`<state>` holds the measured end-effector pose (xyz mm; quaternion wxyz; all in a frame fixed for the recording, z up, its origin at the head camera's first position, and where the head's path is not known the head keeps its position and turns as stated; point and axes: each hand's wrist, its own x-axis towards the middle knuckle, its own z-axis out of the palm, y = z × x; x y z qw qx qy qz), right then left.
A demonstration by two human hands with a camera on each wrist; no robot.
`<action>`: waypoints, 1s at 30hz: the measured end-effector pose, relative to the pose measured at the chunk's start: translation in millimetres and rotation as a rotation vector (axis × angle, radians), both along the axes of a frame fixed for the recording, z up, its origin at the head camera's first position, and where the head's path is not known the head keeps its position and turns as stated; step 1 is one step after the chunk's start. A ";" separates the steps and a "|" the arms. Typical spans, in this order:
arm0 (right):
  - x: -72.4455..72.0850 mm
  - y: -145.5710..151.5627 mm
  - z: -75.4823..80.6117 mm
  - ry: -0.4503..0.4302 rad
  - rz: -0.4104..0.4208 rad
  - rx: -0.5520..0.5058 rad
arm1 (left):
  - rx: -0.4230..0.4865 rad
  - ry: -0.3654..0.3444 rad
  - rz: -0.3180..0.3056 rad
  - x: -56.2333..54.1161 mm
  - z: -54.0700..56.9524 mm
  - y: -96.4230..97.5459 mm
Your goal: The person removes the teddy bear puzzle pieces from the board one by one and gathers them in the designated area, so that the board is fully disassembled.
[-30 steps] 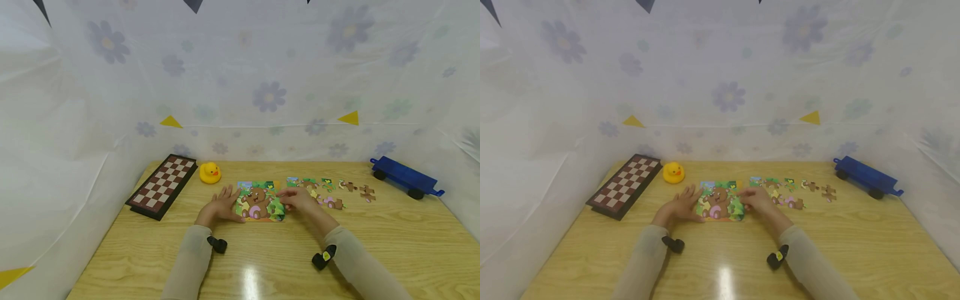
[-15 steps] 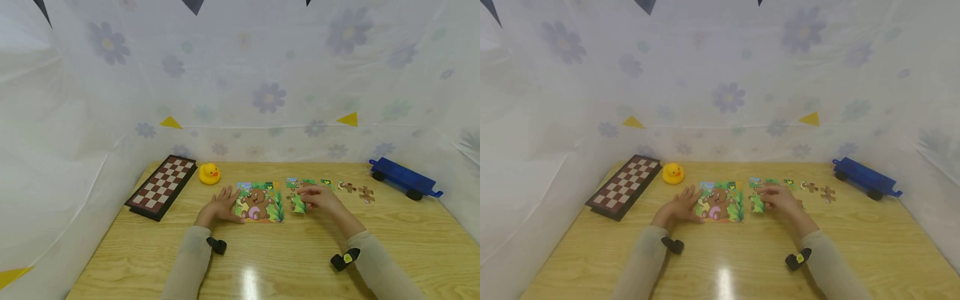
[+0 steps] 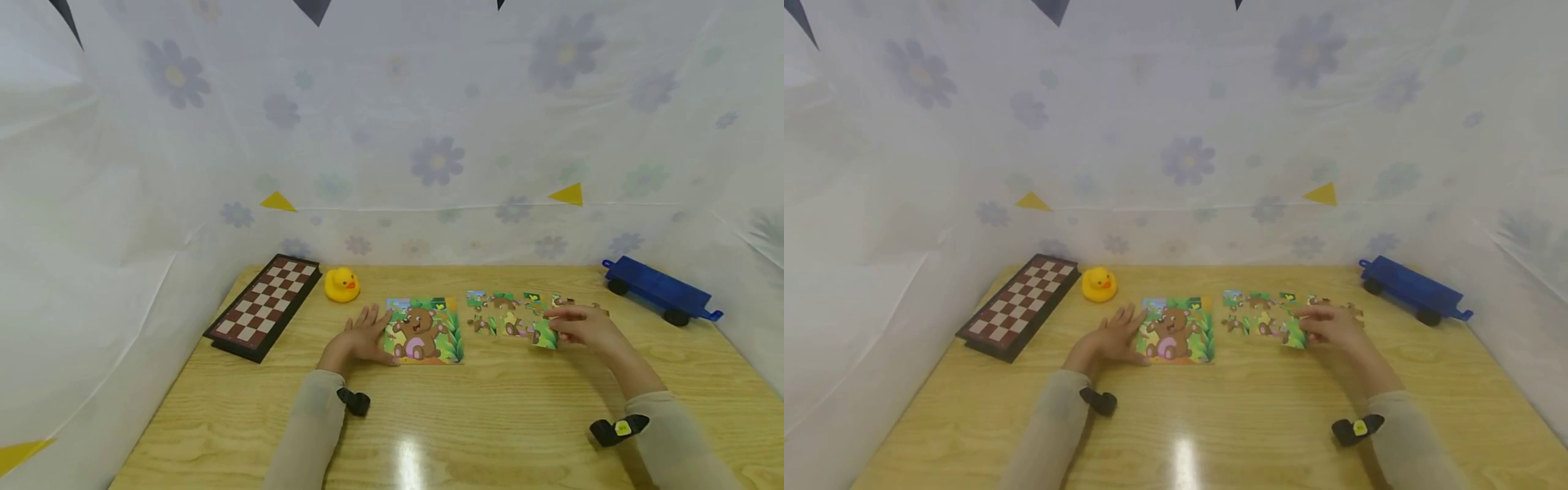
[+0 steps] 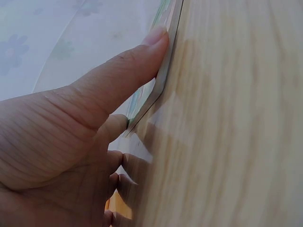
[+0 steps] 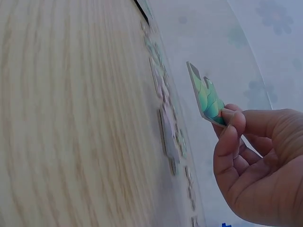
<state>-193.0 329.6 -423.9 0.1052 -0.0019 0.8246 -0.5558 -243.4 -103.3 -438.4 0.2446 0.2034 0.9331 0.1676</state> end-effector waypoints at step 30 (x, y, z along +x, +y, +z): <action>3.8 64.8 -22.7 -0.082 -0.139 0.129 | 0.015 -0.004 0.002 0.8 1.1 -1.2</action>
